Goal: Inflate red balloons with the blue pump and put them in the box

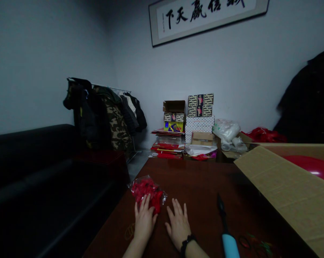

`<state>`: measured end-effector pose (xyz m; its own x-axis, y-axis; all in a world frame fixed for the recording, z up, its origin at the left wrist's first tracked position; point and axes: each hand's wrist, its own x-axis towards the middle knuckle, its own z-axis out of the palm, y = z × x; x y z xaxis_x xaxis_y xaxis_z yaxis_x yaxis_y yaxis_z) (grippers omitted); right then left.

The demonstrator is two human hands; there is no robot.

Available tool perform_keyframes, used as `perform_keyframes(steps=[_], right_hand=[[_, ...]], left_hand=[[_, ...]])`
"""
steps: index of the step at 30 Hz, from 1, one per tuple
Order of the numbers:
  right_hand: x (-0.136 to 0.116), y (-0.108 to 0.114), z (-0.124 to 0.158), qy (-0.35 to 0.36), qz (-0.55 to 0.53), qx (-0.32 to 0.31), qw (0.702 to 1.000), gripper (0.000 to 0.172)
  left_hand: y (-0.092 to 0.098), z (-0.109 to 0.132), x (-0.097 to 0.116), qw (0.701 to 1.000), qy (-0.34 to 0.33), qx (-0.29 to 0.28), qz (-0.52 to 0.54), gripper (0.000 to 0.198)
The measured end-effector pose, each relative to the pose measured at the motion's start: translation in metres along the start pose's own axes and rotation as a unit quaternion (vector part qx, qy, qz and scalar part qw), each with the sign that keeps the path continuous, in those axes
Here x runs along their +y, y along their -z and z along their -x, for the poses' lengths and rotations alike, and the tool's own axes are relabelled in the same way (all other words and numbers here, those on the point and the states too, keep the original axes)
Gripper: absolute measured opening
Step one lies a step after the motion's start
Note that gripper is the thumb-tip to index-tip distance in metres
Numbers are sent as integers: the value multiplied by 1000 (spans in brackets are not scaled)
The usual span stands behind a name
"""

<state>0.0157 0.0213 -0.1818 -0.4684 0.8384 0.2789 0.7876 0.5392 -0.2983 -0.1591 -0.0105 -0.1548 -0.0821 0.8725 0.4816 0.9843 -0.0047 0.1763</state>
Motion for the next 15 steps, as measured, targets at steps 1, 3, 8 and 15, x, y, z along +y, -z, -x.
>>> perform_keyframes(steps=[1, 3, 8, 15], right_hand=[[0, -1, 1, -3, 1, -1, 1000, 52], [1, -1, 2, -7, 2, -2, 1000, 51], [2, 4, 1, -1, 7, -5, 1000, 54], [-9, 31, 3, 0, -4, -29, 1000, 66]], left_hand=[[-1, -1, -1, 1000, 2, -2, 1, 13], [-3, -3, -2, 1000, -1, -8, 7, 14], [-1, -2, 2, 999, -31, -4, 37, 18], [33, 13, 26, 991, -93, 10, 95, 19]])
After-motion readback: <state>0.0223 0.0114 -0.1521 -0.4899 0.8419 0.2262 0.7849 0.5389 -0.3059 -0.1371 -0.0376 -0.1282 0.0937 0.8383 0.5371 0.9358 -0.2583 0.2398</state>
